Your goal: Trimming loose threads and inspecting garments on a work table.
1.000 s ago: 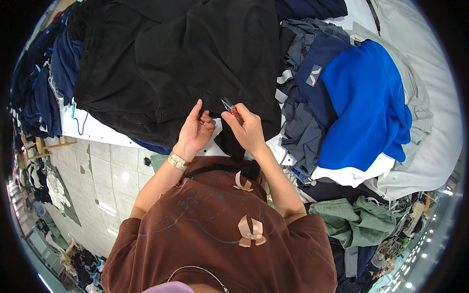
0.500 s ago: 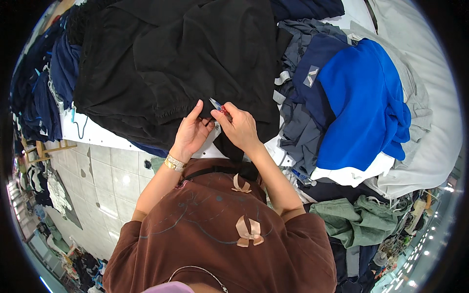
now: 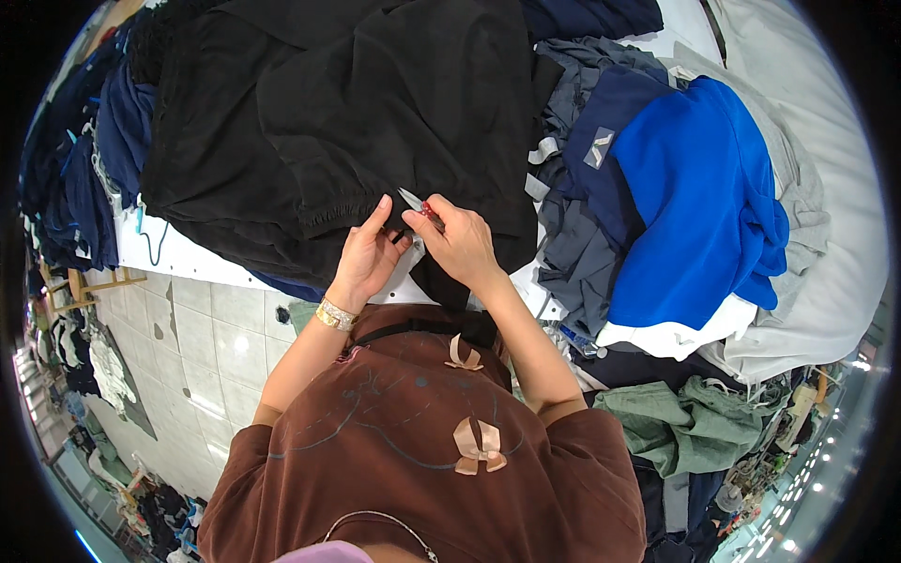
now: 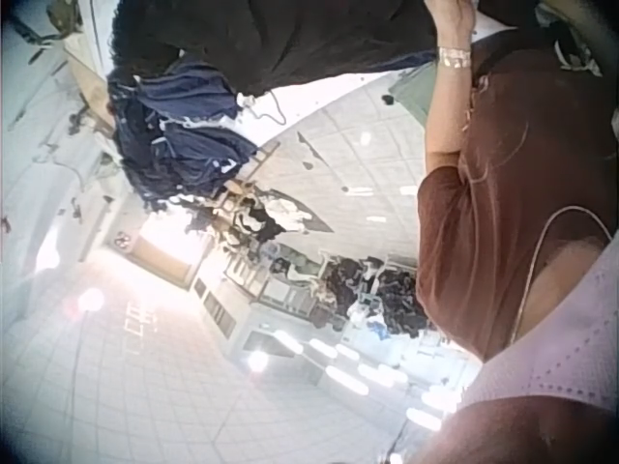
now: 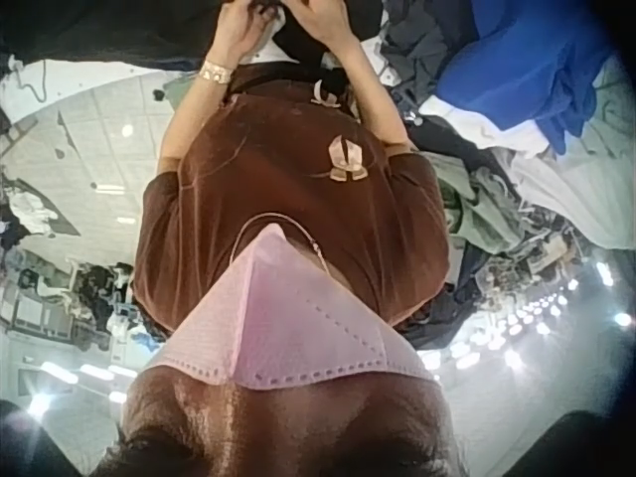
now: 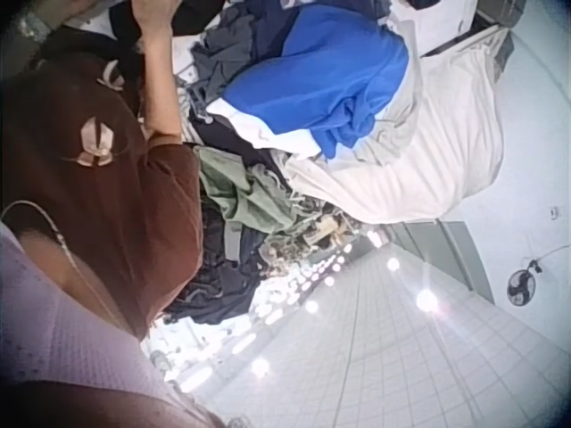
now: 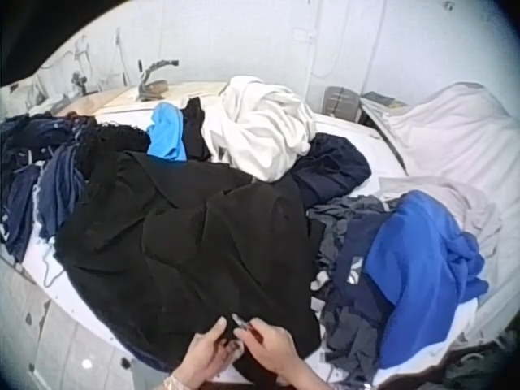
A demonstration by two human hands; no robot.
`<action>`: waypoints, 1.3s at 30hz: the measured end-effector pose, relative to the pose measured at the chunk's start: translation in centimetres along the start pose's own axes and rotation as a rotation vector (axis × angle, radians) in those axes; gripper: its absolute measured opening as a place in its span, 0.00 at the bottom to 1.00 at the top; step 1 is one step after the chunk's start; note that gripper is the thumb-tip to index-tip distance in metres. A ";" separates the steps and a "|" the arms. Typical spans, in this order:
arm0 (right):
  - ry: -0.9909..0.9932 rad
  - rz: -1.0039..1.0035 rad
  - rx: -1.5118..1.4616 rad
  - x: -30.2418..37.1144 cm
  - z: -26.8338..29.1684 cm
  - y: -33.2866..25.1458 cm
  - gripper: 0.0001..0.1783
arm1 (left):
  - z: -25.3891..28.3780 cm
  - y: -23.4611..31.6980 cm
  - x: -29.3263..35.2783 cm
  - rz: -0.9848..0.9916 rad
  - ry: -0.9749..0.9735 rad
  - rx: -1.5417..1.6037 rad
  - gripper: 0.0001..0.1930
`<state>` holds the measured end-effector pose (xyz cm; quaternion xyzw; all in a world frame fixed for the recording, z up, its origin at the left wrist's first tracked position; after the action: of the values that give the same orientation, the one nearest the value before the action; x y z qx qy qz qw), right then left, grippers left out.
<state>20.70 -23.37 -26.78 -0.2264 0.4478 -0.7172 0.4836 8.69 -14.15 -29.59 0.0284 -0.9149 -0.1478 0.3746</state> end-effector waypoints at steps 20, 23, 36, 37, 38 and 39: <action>0.315 -0.124 0.243 2.7 4.3 2.8 0.19 | 2.4 -1.6 2.9 -0.043 0.161 -0.466 0.11; 0.238 0.015 0.478 4.4 5.9 4.2 0.27 | 2.4 -0.2 5.5 -0.154 0.399 -1.113 0.11; 0.599 0.156 0.198 0.6 7.8 5.4 0.12 | 5.4 5.9 5.4 -1.005 0.991 -1.812 0.21; 0.657 0.292 0.254 -1.1 8.9 4.1 0.12 | 5.3 6.5 5.4 -0.990 0.916 -1.694 0.21; 0.717 0.427 0.310 -2.9 10.4 2.3 0.12 | 4.9 7.2 5.5 -0.974 0.837 -1.580 0.20; 0.752 0.439 0.282 -4.6 11.7 1.2 0.11 | 3.8 8.3 5.6 -1.131 0.772 -1.438 0.20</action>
<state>32.12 -24.40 -21.52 0.2181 0.5275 -0.6840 0.4541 2.56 -6.16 -25.93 0.2730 -0.2749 -0.8050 0.4492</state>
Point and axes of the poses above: each hand's wrist, its own x-axis away from the middle knuckle, its own z-axis out of the back of the hand, y = z × x, the point moved 1 cm from there along -x, towards the middle knuckle, and after that the axes turned 14 degrees about z, right-handed, at the moved point
